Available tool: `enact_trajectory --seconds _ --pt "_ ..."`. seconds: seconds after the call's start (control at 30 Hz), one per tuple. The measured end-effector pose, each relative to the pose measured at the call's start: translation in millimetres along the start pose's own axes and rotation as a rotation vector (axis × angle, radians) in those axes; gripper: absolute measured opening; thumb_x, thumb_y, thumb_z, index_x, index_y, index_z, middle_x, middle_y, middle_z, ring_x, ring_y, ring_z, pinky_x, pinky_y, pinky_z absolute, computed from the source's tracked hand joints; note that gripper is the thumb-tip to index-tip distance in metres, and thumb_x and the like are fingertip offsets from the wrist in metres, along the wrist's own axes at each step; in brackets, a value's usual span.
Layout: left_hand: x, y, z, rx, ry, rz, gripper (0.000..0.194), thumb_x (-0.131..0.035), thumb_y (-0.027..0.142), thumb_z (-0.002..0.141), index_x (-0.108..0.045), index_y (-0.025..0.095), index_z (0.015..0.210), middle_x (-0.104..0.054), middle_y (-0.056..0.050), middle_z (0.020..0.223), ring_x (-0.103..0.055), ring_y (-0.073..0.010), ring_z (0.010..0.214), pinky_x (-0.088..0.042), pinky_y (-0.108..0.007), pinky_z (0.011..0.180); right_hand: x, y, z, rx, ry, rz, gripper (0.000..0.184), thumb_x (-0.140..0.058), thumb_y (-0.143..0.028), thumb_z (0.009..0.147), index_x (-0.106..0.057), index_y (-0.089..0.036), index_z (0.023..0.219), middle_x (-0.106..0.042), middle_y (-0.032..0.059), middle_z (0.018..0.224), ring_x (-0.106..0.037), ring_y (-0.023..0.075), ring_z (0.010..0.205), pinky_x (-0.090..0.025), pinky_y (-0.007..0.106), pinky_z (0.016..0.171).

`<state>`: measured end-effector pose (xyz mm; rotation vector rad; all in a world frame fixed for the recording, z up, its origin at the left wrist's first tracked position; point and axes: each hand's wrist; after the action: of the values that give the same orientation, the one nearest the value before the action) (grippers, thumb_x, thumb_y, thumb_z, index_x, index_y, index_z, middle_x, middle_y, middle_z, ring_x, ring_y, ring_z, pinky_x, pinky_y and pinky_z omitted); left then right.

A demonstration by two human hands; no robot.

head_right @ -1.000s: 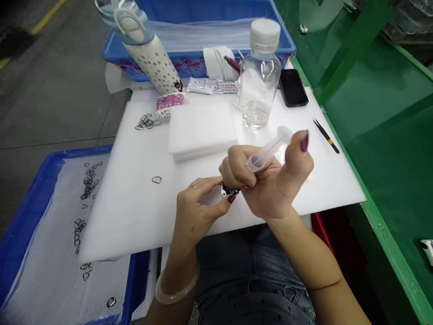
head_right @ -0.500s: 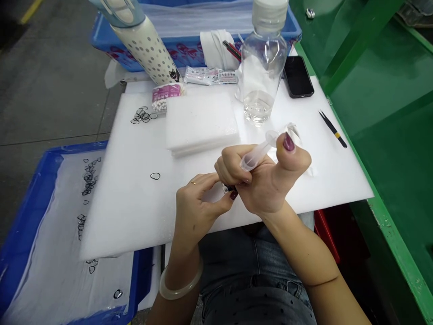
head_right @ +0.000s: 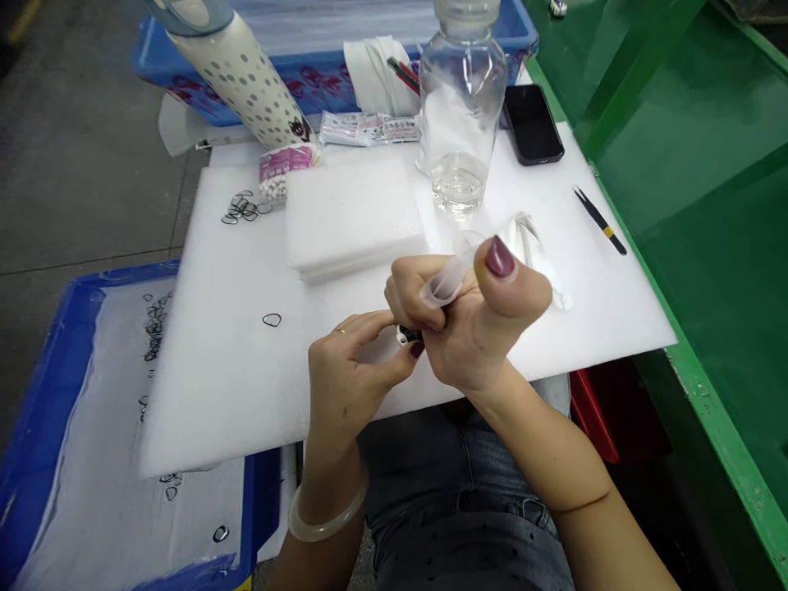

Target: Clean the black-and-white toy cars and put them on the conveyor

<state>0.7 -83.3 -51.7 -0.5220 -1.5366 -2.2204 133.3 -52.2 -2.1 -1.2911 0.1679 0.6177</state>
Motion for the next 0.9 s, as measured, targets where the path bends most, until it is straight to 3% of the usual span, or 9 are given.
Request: enact_trajectory --seconds 0.2,0.37,0.53,0.6,0.67,0.77,0.83,0.9 --pt "0.3 1 -1 -0.004 -0.004 0.020 0.018 -0.075 0.030 0.078 -0.074 0.021 0.094 -0.079 -0.001 0.091 -0.072 -0.0213 0.084 -0.059 -0.037 0.079 -6 2 -2 -0.008 0.093 -0.052 0.062 -0.060 -0.062 0.077 -0.024 -0.020 0.048 -0.019 -0.0056 0.044 -0.018 0.0063 0.041 -0.018 0.026 0.046" --pt "1.5 -1 0 -0.001 -0.022 0.023 0.019 -0.075 0.029 0.078 -0.074 0.020 0.095 -0.079 -0.002 0.092 -0.072 -0.0214 0.086 -0.058 -0.037 0.081 -18 -7 0 -0.017 0.201 -0.097 0.065 -0.049 -0.068 0.084 -0.025 -0.022 0.046 -0.015 -0.0059 0.041 -0.017 0.0069 0.039 -0.014 0.026 0.043" --pt "4.5 -8 -5 -0.059 -0.082 0.051 0.026 -0.073 0.027 0.077 -0.072 0.021 0.102 -0.078 -0.004 0.102 -0.071 -0.0242 0.095 -0.058 -0.041 0.087 -23 -8 52 0.159 0.205 -0.116 0.057 -0.048 -0.064 0.089 -0.035 -0.022 0.052 -0.030 -0.0049 0.050 -0.030 0.0087 0.049 -0.026 0.025 0.054" --pt "6.7 -10 -8 -0.094 -0.132 0.068 0.033 -0.073 0.025 0.075 -0.070 0.022 0.108 -0.076 -0.005 0.110 -0.070 -0.0258 0.103 -0.057 -0.044 0.093 -15 3 77 0.162 0.192 -0.195 0.052 -0.041 -0.057 0.094 -0.042 -0.022 0.056 -0.041 -0.0024 0.058 -0.041 0.0103 0.058 -0.033 0.026 0.062" --pt "8.9 -13 -10 -0.120 -0.168 0.084 0.038 -0.073 0.023 0.075 -0.068 0.023 0.112 -0.074 -0.006 0.117 -0.069 -0.0269 0.109 -0.056 -0.046 0.096 0 13 91 0.046 0.136 -0.339 0.049 -0.044 -0.061 0.091 -0.053 -0.021 0.066 -0.059 0.0014 0.075 -0.055 0.0143 0.076 -0.040 0.028 0.072" --pt "10.5 -16 -12 -0.142 -0.187 0.112 0.043 -0.074 0.021 0.074 -0.066 0.026 0.116 -0.073 -0.006 0.121 -0.069 -0.0282 0.110 -0.057 -0.048 0.096 27 10 83 0.042 0.125 -0.498 0.040 -0.051 -0.060 0.087 -0.061 -0.021 0.091 -0.067 0.0033 0.103 -0.059 0.0179 0.099 -0.043 0.031 0.089" --pt "10.0 -17 -13 -0.155 -0.184 0.136 0.045 -0.074 0.020 0.074 -0.065 0.027 0.117 -0.072 -0.006 0.123 -0.069 -0.0287 0.112 -0.058 -0.049 0.095 49 -6 65 0.096 0.209 -0.599 0.041 -0.046 -0.059 0.088 -0.060 -0.020 0.088 -0.066 0.0035 0.094 -0.061 0.0170 0.091 -0.045 0.031 0.086" --pt "8.7 -17 -13 -0.167 -0.177 0.178 0.045 -0.072 0.019 0.077 -0.063 0.028 0.120 -0.069 -0.006 0.128 -0.067 -0.0288 0.115 -0.058 -0.049 0.096 73 -24 48 0.010 0.358 -0.897 0.045 -0.042 -0.057 0.090 -0.054 -0.020 0.068 -0.058 0.0026 0.069 -0.056 0.0160 0.072 -0.042 0.030 0.074"
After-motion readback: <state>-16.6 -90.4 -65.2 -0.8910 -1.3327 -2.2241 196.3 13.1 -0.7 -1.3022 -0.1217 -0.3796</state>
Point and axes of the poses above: each hand's wrist, its own z-axis towards the middle knuckle, its own x-axis out of the back of the hand, y = z × x
